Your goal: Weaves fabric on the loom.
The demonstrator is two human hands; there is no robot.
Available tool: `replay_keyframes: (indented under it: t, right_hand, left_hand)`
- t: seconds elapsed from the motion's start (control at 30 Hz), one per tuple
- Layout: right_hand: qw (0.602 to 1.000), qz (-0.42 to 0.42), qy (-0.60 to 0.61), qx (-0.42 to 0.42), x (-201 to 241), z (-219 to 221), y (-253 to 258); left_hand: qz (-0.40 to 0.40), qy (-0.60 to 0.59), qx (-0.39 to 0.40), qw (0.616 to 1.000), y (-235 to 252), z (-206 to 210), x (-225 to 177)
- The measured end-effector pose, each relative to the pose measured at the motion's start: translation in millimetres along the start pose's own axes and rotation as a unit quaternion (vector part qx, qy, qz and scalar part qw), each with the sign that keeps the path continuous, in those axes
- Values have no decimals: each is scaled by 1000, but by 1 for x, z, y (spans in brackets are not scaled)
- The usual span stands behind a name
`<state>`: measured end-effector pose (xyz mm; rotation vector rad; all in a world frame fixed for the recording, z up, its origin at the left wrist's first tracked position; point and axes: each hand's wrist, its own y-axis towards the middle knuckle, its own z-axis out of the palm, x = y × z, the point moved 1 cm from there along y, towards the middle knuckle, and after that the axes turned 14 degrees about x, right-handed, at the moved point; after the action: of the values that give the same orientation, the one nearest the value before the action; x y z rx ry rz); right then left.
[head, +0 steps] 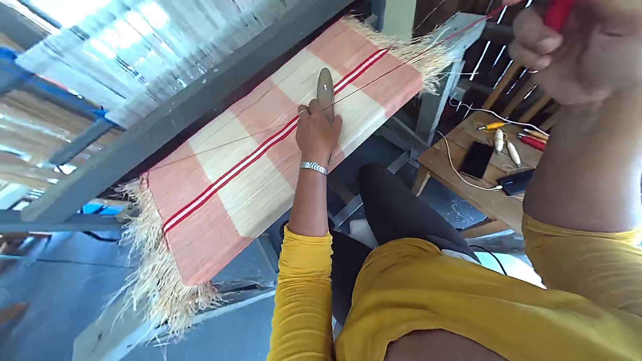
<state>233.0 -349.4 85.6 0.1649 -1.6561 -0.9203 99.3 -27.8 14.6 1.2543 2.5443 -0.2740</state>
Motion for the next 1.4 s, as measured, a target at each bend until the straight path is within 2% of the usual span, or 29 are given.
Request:
replay_keyframes:
  t: [0.17, 0.3, 0.47, 0.63, 0.7, 0.87, 1.0, 1.1, 1.23, 1.3, 1.4]
  right_hand:
    - [989, 69, -34, -123, 5, 16, -10]
    - [985, 65, -19, -158, 0, 22, -20]
    - [979, 82, 25, -186, -24, 27, -30]
    - [970, 94, 56, -218, -43, 28, -13]
    - [971, 94, 63, -212, -52, 31, 4]
    - [980, 124, 55, -146, -91, 50, 60]
    - [978, 178, 22, -111, -138, 83, 96]
    - [972, 213, -14, -100, -172, 114, 106]
    - [961, 224, -125, -102, -214, 139, 103]
    - [945, 249, -195, -78, -223, 147, 98]
    - [933, 231, -268, -63, -224, 151, 97]
  left_hand:
    - [48, -10, -5, 999, -14, 16, -16]
    - [95, -12, -18, 995, -22, 37, -34]
    - [75, -18, -9, 997, -12, 41, -54]
    - [-7, -53, -64, 997, 32, 25, -35]
    - [-40, -68, -80, 994, 47, 21, -23]
    - [-35, -105, -61, 992, 50, 14, -11]
    - [-37, -156, -93, 983, 50, 17, -8]
    - [-18, -185, -110, 976, 49, 19, -1]
    - [23, -196, -105, 975, 46, 13, 11]
    - [35, -181, -95, 978, 45, 9, 17]
    - [45, -151, -92, 983, 41, -4, 26]
